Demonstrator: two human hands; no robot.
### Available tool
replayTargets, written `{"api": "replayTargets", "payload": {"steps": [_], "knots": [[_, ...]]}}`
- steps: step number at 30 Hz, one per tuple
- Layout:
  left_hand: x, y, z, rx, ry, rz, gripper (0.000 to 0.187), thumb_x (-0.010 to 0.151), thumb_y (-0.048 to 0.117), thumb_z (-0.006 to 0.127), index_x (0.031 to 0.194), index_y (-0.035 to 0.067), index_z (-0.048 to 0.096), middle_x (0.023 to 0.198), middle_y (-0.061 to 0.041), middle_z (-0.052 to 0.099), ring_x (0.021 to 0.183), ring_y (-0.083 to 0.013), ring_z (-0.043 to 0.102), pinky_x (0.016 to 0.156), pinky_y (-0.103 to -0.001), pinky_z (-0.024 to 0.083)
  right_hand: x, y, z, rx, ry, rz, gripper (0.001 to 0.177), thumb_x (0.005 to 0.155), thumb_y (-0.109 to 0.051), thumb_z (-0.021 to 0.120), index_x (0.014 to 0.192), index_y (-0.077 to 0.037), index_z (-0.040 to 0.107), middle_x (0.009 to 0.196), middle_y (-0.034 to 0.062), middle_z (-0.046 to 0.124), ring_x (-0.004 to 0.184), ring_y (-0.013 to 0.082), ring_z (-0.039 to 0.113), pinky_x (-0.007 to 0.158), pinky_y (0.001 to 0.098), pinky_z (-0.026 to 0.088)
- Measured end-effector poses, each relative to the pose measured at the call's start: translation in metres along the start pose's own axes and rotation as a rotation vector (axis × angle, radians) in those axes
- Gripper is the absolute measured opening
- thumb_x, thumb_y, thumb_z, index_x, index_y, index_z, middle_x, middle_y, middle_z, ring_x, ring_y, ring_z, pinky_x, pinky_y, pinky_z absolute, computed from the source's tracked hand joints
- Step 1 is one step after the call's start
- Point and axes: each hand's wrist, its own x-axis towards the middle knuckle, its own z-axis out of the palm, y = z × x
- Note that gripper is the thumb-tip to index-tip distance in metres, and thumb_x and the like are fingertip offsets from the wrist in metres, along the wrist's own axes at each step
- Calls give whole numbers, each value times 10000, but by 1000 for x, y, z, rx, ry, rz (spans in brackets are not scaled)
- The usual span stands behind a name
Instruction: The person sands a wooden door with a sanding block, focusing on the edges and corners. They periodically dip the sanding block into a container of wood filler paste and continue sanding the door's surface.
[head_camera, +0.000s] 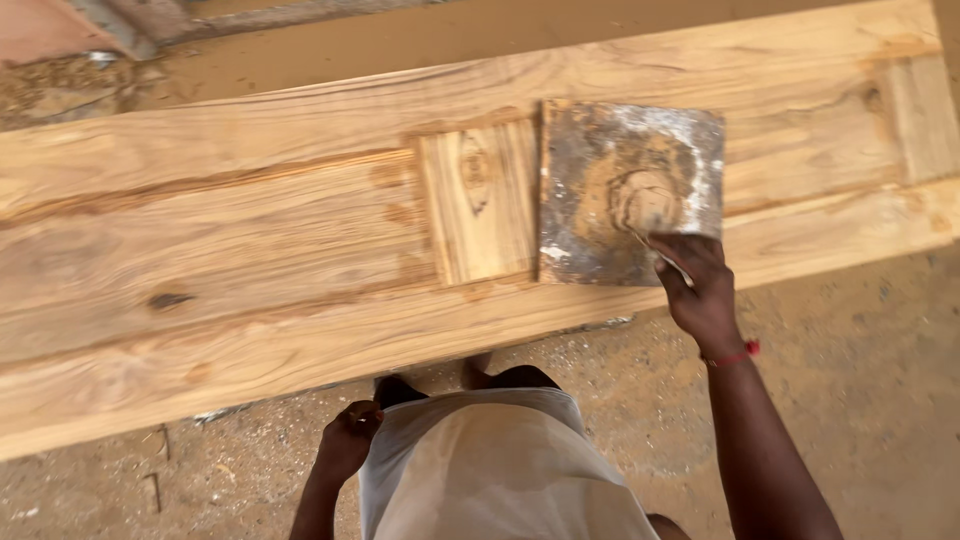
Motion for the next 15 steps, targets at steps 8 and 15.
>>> {"api": "replayTargets", "payload": {"steps": [8,15], "knots": [[-4,142,-30,-97,-193,164,327,912,235,662,1203,89,688,1103,-115,775,1042,-219,757,877,-349,594,49,51,-2,-327,22,-153,438,898,7,688,1306,-144,732,1277,37,738,1247,339,502,1080,444,428],[3,207,-58,-44,-398,162,339,930,281,667,1210,90,682,1048,-106,784,1003,-232,753,865,-379,591,43,63,30,-545,-59,-171,523,935,-68,678,1455,-123,668,1416,62,715,1336,350,475,1138,447,358]]}}
